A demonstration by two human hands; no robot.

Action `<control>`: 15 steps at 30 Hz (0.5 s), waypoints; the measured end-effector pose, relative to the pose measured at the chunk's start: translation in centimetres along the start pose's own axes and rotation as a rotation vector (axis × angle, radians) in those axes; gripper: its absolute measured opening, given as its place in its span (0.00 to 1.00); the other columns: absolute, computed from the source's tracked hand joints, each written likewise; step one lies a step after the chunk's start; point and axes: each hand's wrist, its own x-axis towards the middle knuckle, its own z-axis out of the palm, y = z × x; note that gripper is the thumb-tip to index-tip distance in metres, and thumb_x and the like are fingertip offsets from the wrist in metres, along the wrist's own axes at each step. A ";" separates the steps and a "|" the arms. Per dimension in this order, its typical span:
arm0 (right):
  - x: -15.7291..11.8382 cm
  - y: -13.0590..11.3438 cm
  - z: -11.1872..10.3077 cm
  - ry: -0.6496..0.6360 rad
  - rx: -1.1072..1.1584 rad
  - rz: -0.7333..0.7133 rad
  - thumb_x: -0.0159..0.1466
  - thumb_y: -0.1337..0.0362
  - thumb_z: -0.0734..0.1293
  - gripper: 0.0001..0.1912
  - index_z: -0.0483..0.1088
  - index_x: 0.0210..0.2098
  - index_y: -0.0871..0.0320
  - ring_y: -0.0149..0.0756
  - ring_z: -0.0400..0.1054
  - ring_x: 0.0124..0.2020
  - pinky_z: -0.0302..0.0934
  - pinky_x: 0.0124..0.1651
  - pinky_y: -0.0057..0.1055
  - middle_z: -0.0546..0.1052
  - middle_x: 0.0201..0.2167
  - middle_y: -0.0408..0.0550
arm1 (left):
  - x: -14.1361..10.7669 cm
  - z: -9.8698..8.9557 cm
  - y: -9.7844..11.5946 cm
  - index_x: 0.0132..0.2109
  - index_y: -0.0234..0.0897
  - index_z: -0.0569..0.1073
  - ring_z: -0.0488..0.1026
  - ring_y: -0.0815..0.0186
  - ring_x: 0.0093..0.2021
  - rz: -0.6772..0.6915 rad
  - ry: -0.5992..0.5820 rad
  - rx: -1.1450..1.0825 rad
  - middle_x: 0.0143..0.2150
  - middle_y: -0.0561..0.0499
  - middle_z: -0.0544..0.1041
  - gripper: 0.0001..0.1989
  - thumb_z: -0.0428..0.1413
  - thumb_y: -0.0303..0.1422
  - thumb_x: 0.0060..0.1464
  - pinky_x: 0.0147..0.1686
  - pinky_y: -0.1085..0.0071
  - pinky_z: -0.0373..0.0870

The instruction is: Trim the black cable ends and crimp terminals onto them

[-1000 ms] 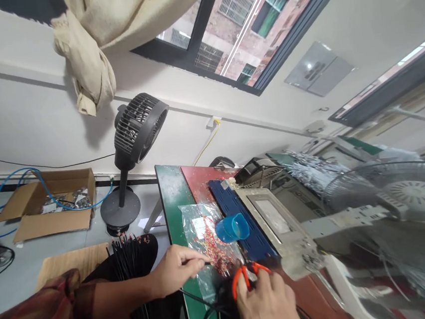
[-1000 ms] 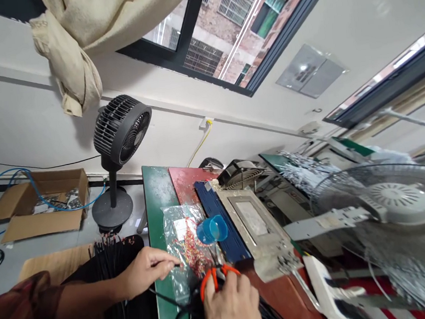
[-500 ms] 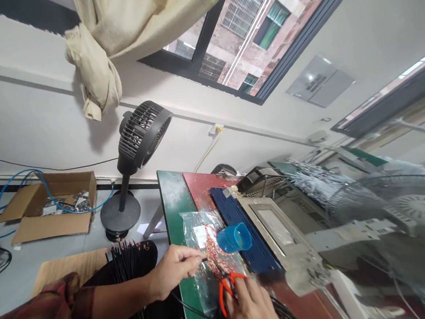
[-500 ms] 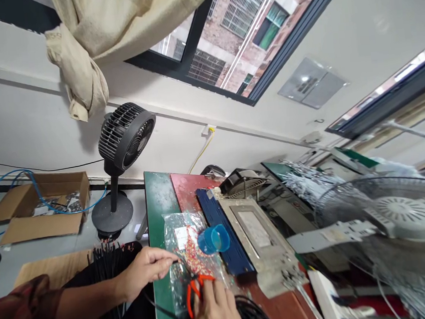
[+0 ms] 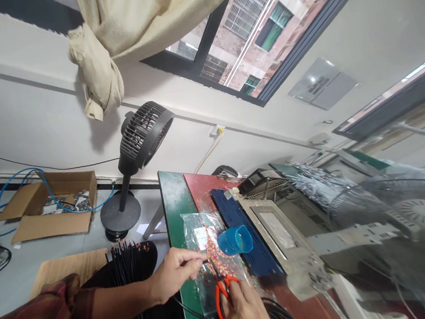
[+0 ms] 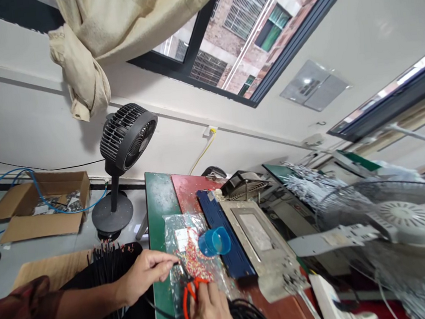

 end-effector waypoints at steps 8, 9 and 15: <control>-0.7 -0.2 1.0 -0.056 0.006 0.023 0.67 0.63 0.49 0.22 0.71 0.28 0.56 0.34 0.68 0.28 0.57 0.33 0.28 0.75 0.29 0.49 | -0.1 0.1 -0.4 0.45 0.31 0.76 0.61 0.71 0.26 0.053 0.064 0.166 0.23 0.52 0.67 0.21 0.50 0.43 0.54 0.27 0.76 0.58; -0.7 -0.3 0.9 -0.059 -0.011 0.025 0.67 0.63 0.50 0.22 0.71 0.27 0.56 0.33 0.68 0.26 0.57 0.31 0.28 0.74 0.28 0.48 | -0.1 0.1 -0.5 0.45 0.31 0.76 0.61 0.71 0.26 0.059 0.064 0.180 0.23 0.52 0.67 0.21 0.50 0.43 0.55 0.27 0.76 0.58; -0.7 -0.9 0.4 -0.093 0.045 0.151 0.66 0.59 0.51 0.22 0.72 0.27 0.54 0.32 0.68 0.22 0.55 0.22 0.27 0.76 0.28 0.47 | 0.0 0.1 -0.2 0.44 0.29 0.76 0.59 0.72 0.25 0.018 0.059 0.104 0.22 0.53 0.65 0.22 0.51 0.44 0.54 0.27 0.76 0.57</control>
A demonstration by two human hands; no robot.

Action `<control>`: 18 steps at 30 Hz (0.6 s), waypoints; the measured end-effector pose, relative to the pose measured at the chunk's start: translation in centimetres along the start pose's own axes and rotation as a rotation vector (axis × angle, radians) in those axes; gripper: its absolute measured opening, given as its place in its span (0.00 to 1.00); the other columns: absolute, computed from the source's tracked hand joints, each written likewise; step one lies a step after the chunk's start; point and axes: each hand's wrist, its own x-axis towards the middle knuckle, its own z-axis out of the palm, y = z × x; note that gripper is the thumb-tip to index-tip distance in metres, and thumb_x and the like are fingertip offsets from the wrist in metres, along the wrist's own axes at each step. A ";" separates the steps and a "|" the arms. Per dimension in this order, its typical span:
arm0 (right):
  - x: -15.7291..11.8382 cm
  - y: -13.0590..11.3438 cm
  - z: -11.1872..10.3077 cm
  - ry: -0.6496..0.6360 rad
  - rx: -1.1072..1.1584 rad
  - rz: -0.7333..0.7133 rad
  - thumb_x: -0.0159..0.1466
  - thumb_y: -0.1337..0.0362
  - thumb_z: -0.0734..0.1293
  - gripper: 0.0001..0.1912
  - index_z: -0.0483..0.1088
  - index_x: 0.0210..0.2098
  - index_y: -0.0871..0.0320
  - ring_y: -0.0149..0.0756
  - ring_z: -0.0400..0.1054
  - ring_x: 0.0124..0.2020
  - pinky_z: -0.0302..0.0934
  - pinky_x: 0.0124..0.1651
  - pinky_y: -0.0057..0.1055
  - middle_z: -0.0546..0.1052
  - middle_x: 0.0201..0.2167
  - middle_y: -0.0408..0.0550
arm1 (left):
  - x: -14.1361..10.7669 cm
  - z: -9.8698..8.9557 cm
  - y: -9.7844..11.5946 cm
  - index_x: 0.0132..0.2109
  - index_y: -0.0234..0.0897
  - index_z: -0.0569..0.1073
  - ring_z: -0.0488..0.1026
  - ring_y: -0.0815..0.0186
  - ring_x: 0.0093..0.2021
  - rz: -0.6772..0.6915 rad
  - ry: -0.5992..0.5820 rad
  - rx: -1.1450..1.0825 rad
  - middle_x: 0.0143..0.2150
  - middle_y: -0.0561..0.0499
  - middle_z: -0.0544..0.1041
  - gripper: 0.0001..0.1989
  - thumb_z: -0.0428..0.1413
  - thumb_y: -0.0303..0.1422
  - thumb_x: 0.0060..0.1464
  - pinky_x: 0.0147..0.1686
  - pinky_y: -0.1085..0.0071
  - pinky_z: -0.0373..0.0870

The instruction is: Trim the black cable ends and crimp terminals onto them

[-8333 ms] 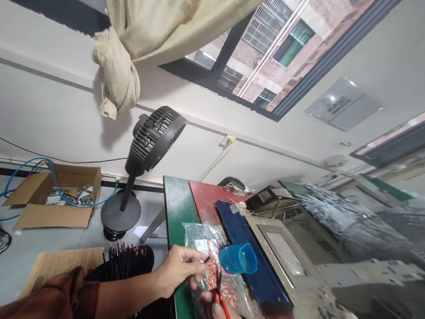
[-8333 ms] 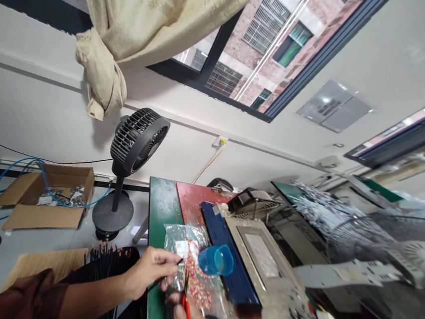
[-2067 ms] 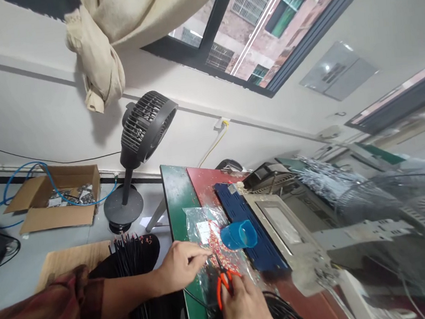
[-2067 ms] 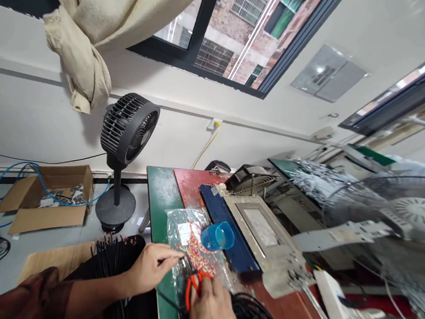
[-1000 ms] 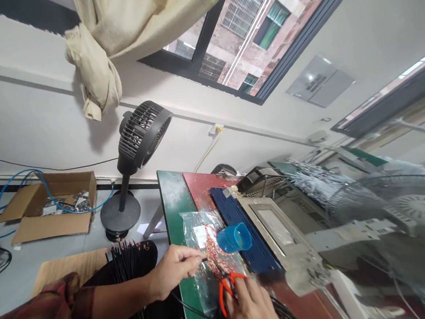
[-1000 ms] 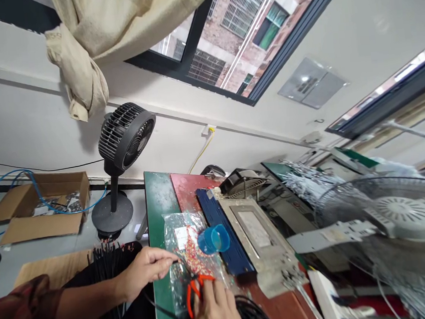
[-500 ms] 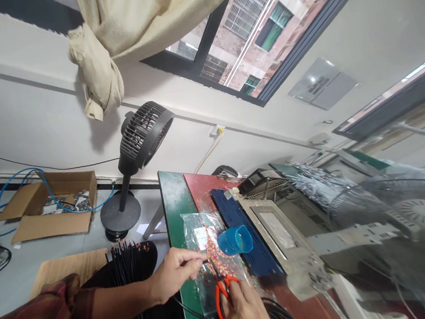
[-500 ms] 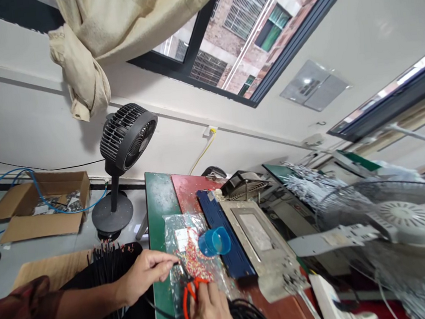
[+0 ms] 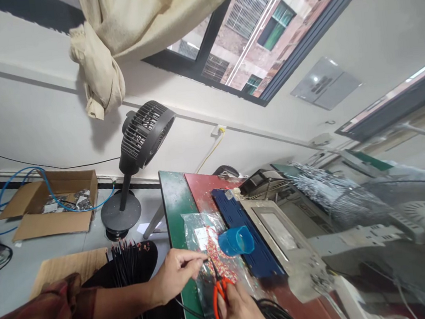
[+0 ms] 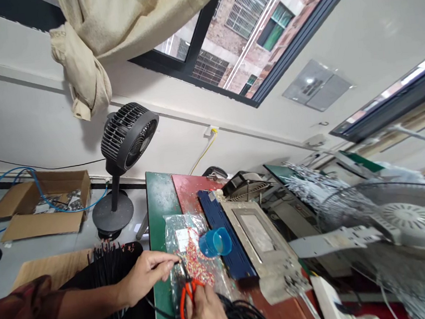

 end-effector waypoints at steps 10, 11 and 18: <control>1.3 1.0 -0.3 -0.213 1.084 0.548 0.50 0.48 0.69 0.22 0.77 0.30 0.62 0.42 0.72 0.32 0.65 0.36 0.30 0.79 0.28 0.50 | 0.1 0.0 0.3 0.43 0.29 0.76 0.56 0.75 0.23 -0.084 -0.039 -0.153 0.21 0.56 0.64 0.22 0.54 0.45 0.51 0.27 0.76 0.55; 1.4 1.0 -0.5 -0.242 1.141 0.578 0.48 0.49 0.70 0.22 0.78 0.30 0.63 0.44 0.73 0.33 0.66 0.37 0.31 0.79 0.29 0.51 | 0.1 0.0 0.2 0.43 0.29 0.76 0.56 0.75 0.22 -0.082 -0.049 -0.148 0.21 0.55 0.65 0.21 0.54 0.44 0.51 0.27 0.76 0.55; 1.7 -0.3 -1.7 -0.298 1.260 0.627 0.47 0.50 0.71 0.20 0.78 0.30 0.62 0.43 0.72 0.31 0.66 0.36 0.32 0.79 0.28 0.51 | -0.3 0.1 0.1 0.38 0.28 0.76 0.61 0.73 0.24 -0.024 -0.096 -0.150 0.22 0.52 0.70 0.20 0.55 0.43 0.50 0.28 0.76 0.59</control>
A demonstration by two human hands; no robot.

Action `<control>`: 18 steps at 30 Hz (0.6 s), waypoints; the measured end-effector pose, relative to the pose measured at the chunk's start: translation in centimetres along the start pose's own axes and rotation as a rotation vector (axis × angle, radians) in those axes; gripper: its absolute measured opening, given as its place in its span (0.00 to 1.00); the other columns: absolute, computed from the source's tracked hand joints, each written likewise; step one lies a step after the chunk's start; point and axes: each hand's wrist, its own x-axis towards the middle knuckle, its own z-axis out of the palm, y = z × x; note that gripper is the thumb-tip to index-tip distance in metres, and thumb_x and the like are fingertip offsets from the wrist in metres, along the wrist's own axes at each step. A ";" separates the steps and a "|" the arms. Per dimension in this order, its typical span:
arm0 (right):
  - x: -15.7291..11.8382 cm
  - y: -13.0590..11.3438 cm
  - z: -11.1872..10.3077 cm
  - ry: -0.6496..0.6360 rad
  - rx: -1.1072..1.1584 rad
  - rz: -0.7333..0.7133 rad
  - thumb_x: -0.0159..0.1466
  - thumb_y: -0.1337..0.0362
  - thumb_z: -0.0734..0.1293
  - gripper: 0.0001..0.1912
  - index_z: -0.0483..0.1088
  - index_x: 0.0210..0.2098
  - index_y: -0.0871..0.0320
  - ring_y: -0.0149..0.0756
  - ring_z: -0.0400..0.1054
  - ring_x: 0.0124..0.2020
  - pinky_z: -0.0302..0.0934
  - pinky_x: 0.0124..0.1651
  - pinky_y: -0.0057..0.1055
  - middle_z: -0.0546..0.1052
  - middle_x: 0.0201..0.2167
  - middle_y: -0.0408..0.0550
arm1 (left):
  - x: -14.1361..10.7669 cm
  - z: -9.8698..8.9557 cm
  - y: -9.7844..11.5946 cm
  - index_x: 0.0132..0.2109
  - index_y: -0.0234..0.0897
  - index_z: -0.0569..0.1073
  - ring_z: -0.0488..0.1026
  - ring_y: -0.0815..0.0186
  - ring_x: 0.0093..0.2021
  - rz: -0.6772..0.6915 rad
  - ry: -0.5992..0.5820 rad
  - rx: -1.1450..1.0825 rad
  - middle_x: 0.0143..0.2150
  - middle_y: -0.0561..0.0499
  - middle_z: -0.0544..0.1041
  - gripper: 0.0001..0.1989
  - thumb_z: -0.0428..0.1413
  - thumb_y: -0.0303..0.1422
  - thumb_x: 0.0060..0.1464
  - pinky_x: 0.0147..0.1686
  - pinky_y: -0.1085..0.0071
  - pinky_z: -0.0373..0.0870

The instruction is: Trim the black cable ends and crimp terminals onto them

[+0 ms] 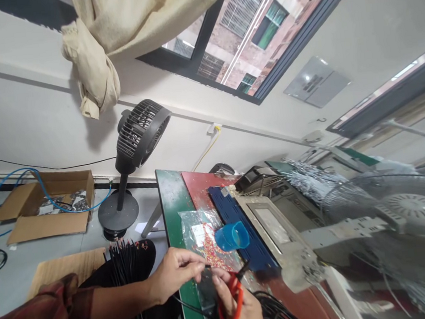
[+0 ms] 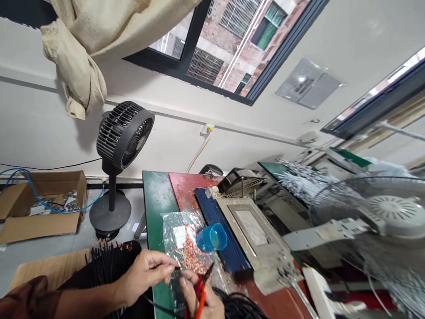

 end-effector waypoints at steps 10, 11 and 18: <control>-0.4 -0.1 0.8 0.128 0.220 0.114 0.43 0.52 0.74 0.20 0.77 0.28 0.62 0.37 0.68 0.27 0.62 0.31 0.29 0.77 0.25 0.49 | -0.1 0.3 0.2 0.37 0.27 0.77 0.63 0.72 0.25 0.007 -0.049 0.024 0.22 0.51 0.69 0.19 0.55 0.42 0.51 0.29 0.75 0.58; -0.4 -0.2 0.8 0.135 0.254 0.149 0.42 0.52 0.75 0.20 0.77 0.28 0.62 0.35 0.67 0.25 0.61 0.29 0.28 0.77 0.24 0.47 | -0.1 0.3 0.3 0.37 0.27 0.77 0.63 0.72 0.25 0.004 -0.047 0.031 0.22 0.51 0.69 0.18 0.55 0.41 0.51 0.29 0.75 0.59; -0.8 -1.3 1.1 0.080 0.412 0.249 0.45 0.54 0.75 0.17 0.68 0.21 0.60 0.24 0.55 0.16 0.49 0.20 0.22 0.66 0.13 0.37 | -0.1 0.6 0.3 0.36 0.26 0.76 0.62 0.74 0.24 -0.047 -0.050 0.053 0.21 0.52 0.68 0.19 0.55 0.42 0.50 0.27 0.76 0.57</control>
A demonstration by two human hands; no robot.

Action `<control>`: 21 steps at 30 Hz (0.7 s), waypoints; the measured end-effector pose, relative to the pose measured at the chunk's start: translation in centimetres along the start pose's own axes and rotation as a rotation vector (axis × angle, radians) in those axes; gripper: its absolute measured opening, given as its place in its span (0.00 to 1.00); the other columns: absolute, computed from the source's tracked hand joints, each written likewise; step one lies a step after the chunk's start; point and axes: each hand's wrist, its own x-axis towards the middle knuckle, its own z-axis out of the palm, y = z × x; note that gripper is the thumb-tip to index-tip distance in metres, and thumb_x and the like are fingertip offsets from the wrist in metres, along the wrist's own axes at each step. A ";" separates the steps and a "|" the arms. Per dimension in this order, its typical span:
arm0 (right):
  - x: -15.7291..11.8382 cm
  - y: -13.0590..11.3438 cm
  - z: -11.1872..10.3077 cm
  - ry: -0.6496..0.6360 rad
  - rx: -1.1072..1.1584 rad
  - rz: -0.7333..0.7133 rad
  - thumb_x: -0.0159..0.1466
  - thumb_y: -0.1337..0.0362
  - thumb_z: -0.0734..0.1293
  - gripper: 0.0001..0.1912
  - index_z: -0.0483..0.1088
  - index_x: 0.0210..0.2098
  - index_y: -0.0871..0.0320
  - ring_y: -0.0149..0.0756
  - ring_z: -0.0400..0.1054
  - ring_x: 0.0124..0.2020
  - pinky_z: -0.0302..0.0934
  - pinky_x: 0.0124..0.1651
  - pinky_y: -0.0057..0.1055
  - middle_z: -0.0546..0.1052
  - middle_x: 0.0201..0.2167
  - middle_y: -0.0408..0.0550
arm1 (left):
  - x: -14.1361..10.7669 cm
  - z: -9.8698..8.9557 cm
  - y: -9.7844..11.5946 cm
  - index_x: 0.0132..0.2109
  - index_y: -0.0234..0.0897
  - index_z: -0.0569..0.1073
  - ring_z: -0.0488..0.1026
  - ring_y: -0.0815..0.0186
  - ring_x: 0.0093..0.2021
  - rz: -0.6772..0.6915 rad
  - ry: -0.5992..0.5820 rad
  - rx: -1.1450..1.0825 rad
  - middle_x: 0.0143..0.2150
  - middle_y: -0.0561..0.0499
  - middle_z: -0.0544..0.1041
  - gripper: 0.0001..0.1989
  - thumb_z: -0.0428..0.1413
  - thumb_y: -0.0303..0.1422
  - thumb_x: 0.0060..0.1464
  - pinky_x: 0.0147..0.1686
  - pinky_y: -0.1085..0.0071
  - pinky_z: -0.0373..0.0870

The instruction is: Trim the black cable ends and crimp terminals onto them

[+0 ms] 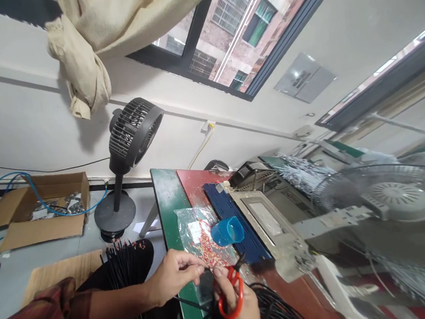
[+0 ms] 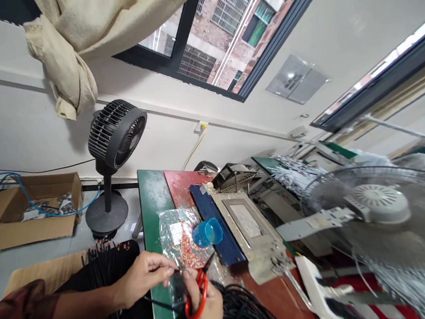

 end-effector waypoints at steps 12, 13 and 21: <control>0.4 0.0 0.0 -0.013 -0.081 -0.028 0.42 0.52 0.75 0.19 0.70 0.22 0.60 0.27 0.57 0.17 0.51 0.21 0.24 0.68 0.14 0.40 | 0.3 0.2 0.3 0.36 0.30 0.70 0.47 0.81 0.16 -0.297 -0.087 -0.347 0.22 0.56 0.66 0.20 0.59 0.45 0.44 0.18 0.76 0.35; 0.5 0.1 -0.2 0.014 -0.084 -0.036 0.41 0.53 0.75 0.19 0.72 0.24 0.60 0.28 0.60 0.19 0.53 0.22 0.24 0.70 0.16 0.41 | 0.3 0.2 0.3 0.37 0.30 0.70 0.47 0.81 0.16 -0.296 -0.079 -0.332 0.21 0.56 0.66 0.21 0.59 0.45 0.44 0.18 0.76 0.35; 0.8 0.9 -1.2 0.095 -0.248 -0.258 0.45 0.55 0.74 0.18 0.77 0.31 0.62 0.40 0.71 0.29 0.65 0.32 0.29 0.78 0.28 0.50 | 0.2 0.2 0.1 0.38 0.30 0.71 0.48 0.81 0.16 -0.282 -0.057 -0.276 0.21 0.57 0.67 0.21 0.58 0.45 0.45 0.18 0.77 0.38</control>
